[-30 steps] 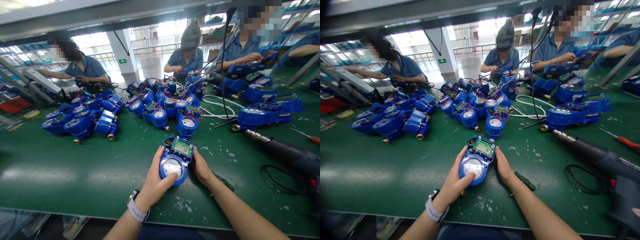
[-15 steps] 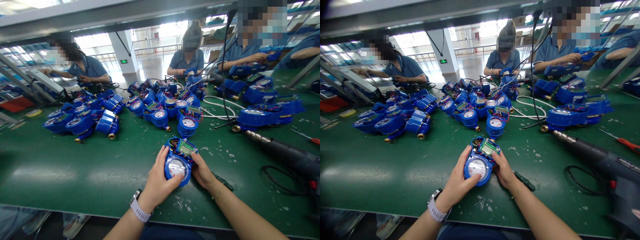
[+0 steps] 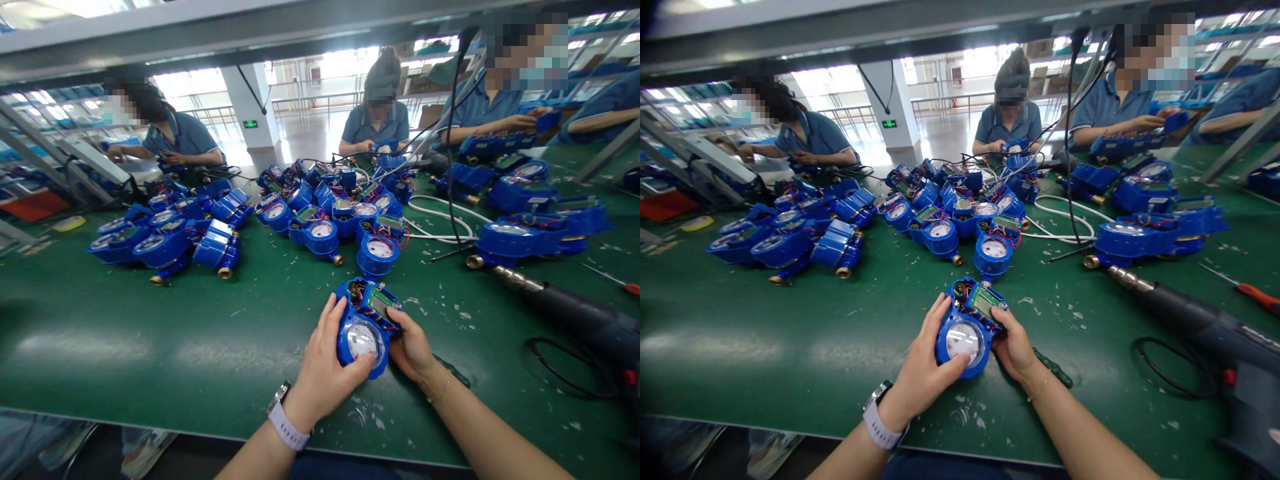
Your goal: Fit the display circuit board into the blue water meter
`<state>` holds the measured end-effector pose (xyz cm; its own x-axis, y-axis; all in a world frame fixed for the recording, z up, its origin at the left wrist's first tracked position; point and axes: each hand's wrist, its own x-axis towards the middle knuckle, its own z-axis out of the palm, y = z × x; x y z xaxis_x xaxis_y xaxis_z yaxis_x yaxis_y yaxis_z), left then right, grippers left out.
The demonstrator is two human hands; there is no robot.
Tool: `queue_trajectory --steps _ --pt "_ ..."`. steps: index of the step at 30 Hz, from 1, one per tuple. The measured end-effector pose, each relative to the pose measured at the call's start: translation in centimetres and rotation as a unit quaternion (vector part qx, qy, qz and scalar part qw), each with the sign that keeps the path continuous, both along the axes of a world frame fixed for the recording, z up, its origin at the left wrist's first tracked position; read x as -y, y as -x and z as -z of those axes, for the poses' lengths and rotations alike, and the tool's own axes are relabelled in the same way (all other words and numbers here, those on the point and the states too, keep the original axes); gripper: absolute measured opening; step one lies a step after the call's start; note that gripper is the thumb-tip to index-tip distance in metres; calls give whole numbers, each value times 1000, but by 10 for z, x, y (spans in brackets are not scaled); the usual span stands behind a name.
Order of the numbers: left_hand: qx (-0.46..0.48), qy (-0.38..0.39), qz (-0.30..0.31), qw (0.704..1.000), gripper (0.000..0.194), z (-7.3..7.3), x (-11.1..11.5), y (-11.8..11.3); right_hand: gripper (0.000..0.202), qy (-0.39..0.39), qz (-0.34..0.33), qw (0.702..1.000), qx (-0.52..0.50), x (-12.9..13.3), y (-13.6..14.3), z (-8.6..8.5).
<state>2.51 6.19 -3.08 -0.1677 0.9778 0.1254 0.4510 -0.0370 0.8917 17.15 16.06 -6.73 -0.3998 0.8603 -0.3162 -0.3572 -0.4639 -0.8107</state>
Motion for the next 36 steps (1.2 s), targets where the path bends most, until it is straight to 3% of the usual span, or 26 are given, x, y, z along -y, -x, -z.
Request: queue_trajectory --steps 13,22,36 --pt "22 -17 0 1000 80 3 2 4 52 24 23 997 -63 4 5 0" --pt "28 -26 3 999 78 4 2 5 45 25 48 996 -67 6 7 3" --pt "66 -32 8 997 82 6 8 15 64 56 61 996 -35 14 12 -1"
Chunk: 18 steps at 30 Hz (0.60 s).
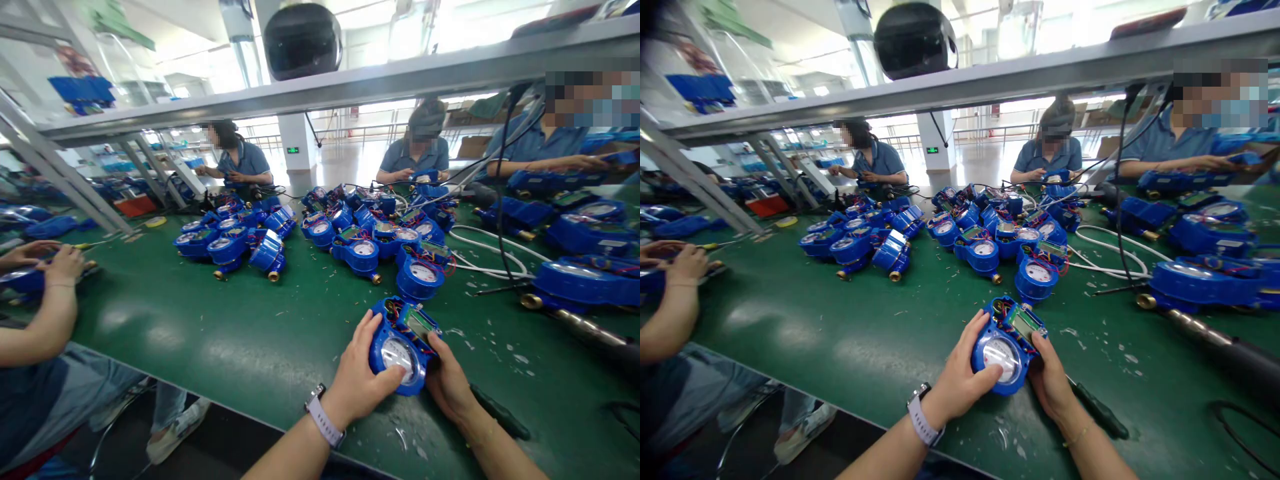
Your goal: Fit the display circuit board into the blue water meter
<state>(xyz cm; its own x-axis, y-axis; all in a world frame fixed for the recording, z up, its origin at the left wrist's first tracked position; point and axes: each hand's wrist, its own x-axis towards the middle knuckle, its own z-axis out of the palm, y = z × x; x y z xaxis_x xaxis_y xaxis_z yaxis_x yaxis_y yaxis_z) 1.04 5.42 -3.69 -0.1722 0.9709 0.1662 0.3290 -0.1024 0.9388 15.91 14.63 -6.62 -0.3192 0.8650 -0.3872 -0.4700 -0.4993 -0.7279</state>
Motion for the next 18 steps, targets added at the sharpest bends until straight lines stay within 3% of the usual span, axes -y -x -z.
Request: queue_trajectory --steps 5,10,14,18 --pt "98 -20 -21 995 78 9 4 10 85 -60 -12 998 35 10 16 -4" --pt "167 -17 -70 983 73 14 9 16 115 -159 29 979 121 31 38 -10" --pt "168 -24 -69 983 73 14 12 17 119 -112 52 986 113 52 50 -19" --pt "157 -8 -54 986 75 13 15 18 107 -52 39 993 94 70 52 -15"
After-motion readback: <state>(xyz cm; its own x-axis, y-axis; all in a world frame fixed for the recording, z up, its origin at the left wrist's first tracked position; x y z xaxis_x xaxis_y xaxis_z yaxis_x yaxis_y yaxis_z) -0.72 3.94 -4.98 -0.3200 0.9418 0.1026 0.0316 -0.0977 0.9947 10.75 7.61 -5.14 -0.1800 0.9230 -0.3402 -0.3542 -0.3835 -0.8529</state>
